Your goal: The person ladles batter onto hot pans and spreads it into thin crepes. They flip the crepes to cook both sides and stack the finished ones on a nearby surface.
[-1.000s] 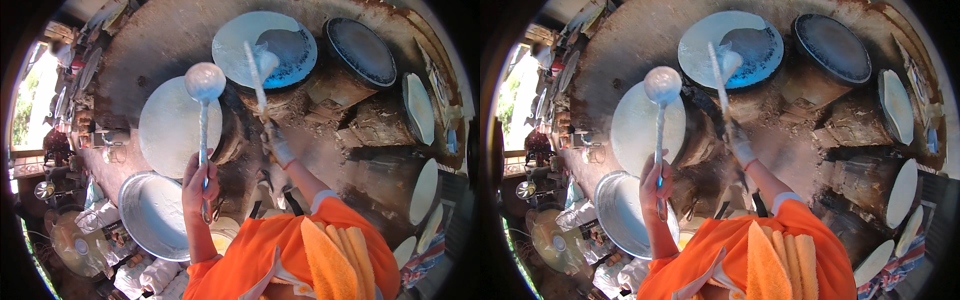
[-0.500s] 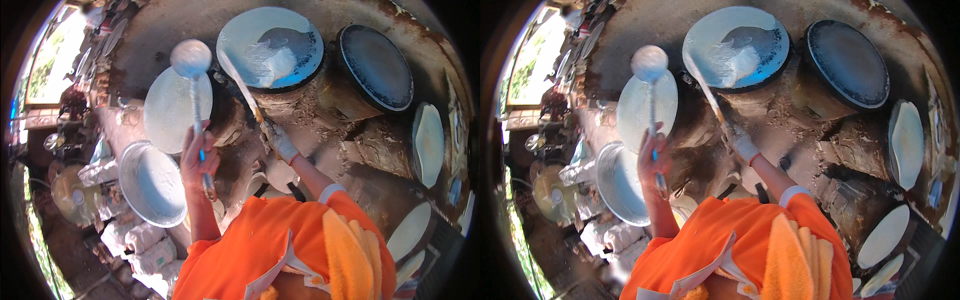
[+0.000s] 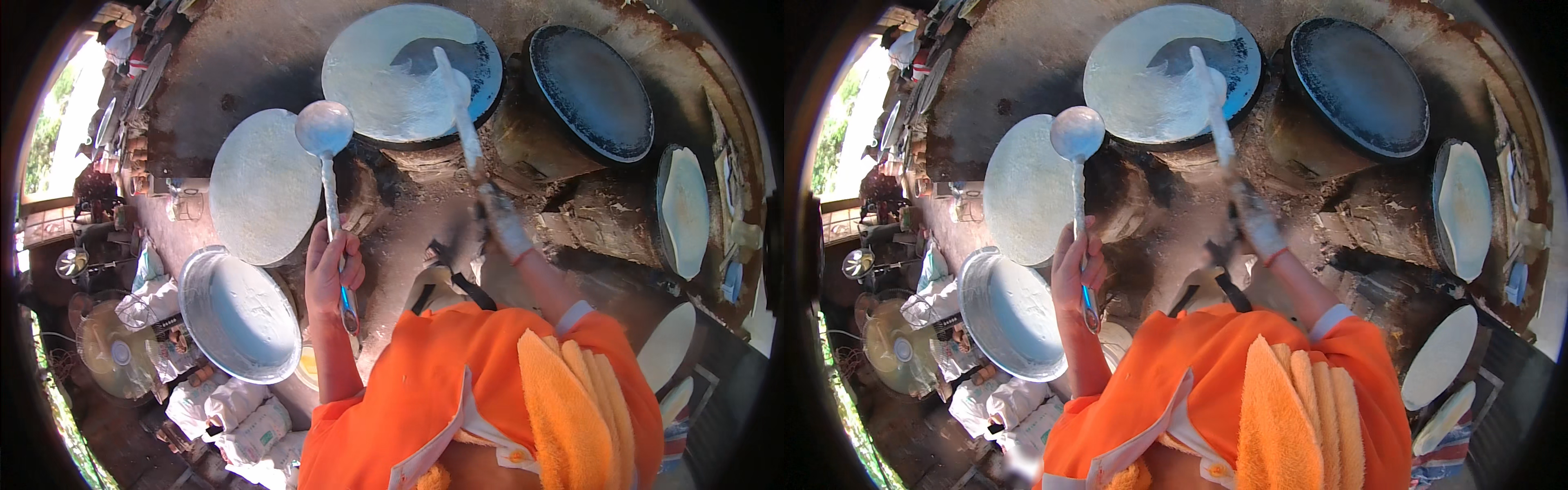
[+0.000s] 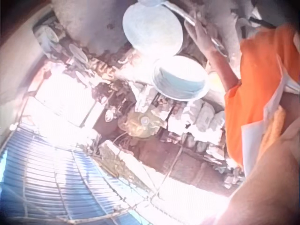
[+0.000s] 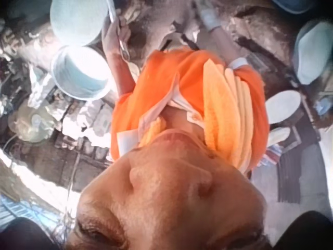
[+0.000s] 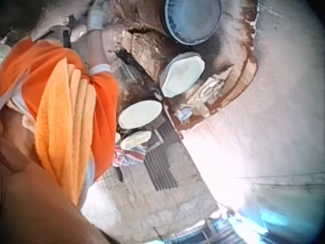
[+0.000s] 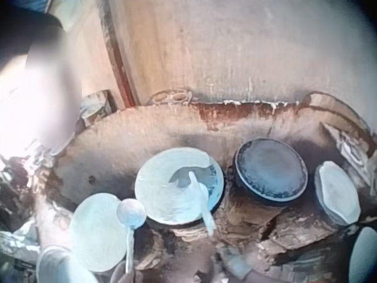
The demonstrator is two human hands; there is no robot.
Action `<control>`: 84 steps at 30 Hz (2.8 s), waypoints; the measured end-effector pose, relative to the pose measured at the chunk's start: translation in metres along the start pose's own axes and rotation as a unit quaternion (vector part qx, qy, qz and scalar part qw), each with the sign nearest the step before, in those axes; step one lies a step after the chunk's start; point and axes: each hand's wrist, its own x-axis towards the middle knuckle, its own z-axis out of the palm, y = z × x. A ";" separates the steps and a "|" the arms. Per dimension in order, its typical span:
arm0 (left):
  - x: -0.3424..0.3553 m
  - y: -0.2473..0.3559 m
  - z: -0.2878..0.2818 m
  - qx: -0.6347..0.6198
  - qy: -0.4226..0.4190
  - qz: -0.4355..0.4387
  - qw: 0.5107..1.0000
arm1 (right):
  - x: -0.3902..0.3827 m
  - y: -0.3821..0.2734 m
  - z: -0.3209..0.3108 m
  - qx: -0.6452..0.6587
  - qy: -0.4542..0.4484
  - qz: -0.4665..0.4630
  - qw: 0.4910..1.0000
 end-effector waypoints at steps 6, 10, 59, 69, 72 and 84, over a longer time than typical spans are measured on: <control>-0.007 0.007 0.015 0.021 -0.006 0.002 1.000 | 0.009 -0.029 0.051 0.010 -0.134 0.149 0.980; -0.011 0.007 0.020 0.029 -0.006 0.000 1.000 | 0.017 -0.013 -0.026 0.035 -0.029 0.099 0.994; 0.118 0.048 0.052 0.086 -0.173 -0.073 0.978 | 0.079 -0.115 0.000 -0.304 0.264 -0.296 0.866; 0.084 0.050 0.011 -0.090 -0.097 -0.005 0.991 | 0.081 -0.105 0.021 -0.473 0.119 -0.109 0.866; 0.047 0.035 0.003 -0.106 -0.051 0.018 0.993 | 0.071 -0.129 0.022 -0.509 -0.008 -0.045 0.860; 0.013 0.024 0.039 -0.049 -0.062 0.028 0.996 | 0.094 -0.068 -0.023 -0.268 0.052 -0.230 0.934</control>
